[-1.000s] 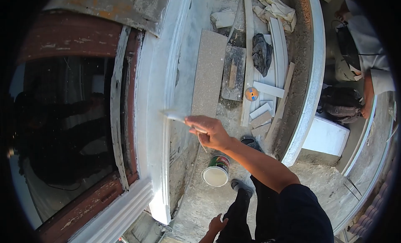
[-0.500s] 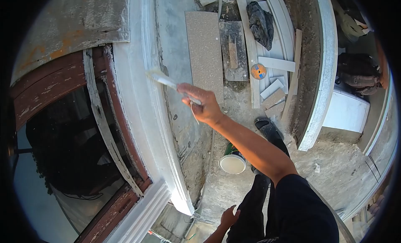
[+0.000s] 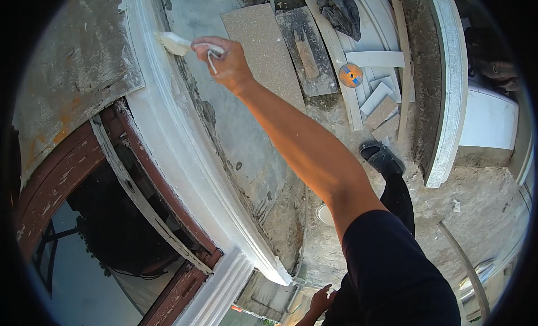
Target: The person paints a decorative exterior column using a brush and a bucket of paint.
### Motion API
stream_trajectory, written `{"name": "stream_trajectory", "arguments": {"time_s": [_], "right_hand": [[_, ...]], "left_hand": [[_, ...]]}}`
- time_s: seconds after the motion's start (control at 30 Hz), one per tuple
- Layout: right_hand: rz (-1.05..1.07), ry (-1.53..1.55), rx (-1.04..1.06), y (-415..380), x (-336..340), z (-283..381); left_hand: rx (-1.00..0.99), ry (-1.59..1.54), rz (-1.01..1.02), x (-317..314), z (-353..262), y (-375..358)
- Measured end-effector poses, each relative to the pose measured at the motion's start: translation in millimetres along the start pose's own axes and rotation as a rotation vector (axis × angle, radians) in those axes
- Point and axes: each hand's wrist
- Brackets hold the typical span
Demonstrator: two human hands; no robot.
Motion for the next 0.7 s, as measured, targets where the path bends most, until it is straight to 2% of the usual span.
{"name": "stream_trajectory", "arguments": {"time_s": [0.07, 0.13, 0.2, 0.27, 0.3, 0.33, 0.47, 0.53, 0.6, 0.63, 0.7], "right_hand": [[-0.071, 0.096, 0.052, -36, 2, -24], [-0.065, 0.230, -0.168, -97, 7, -16], [-0.048, 0.271, -0.301, -148, 18, -10], [-0.028, 0.223, -0.276, -148, 40, -1], [-0.015, 0.199, -0.265, -142, 42, 7], [-0.057, 0.206, -0.161, -122, 43, 6], [-0.211, 0.301, 0.185, 30, 23, 8], [-0.157, 0.114, 0.220, 89, 9, 4], [-0.118, -0.034, 0.158, 109, -11, 1], [-0.100, -0.113, 0.123, 109, -16, -1], [-0.012, -0.080, 0.158, 84, -6, -16]], "left_hand": [[0.030, -0.057, 0.038, 5, -6, -1], [-0.004, -0.009, 0.002, 4, -1, -2], [0.003, -0.002, 0.005, 6, 2, -5], [0.050, -0.030, 0.046, 14, -1, -8], [0.050, -0.036, 0.039, 15, -1, -7], [0.055, -0.042, 0.033, 16, 1, -10], [0.046, 0.000, -0.025, 6, 17, -11], [-0.027, -0.017, -0.081, -16, 39, -1], [-0.038, -0.022, -0.089, -20, 39, 2], [-0.012, -0.016, -0.064, -16, 33, 1], [0.045, -0.024, -0.008, -4, 11, 2]]}}
Point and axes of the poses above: each hand's wrist, its own y-axis towards the middle knuckle, its own x-axis out of the back of the hand, z = x × y, and after that the axes turned 2 degrees about z, right-handed
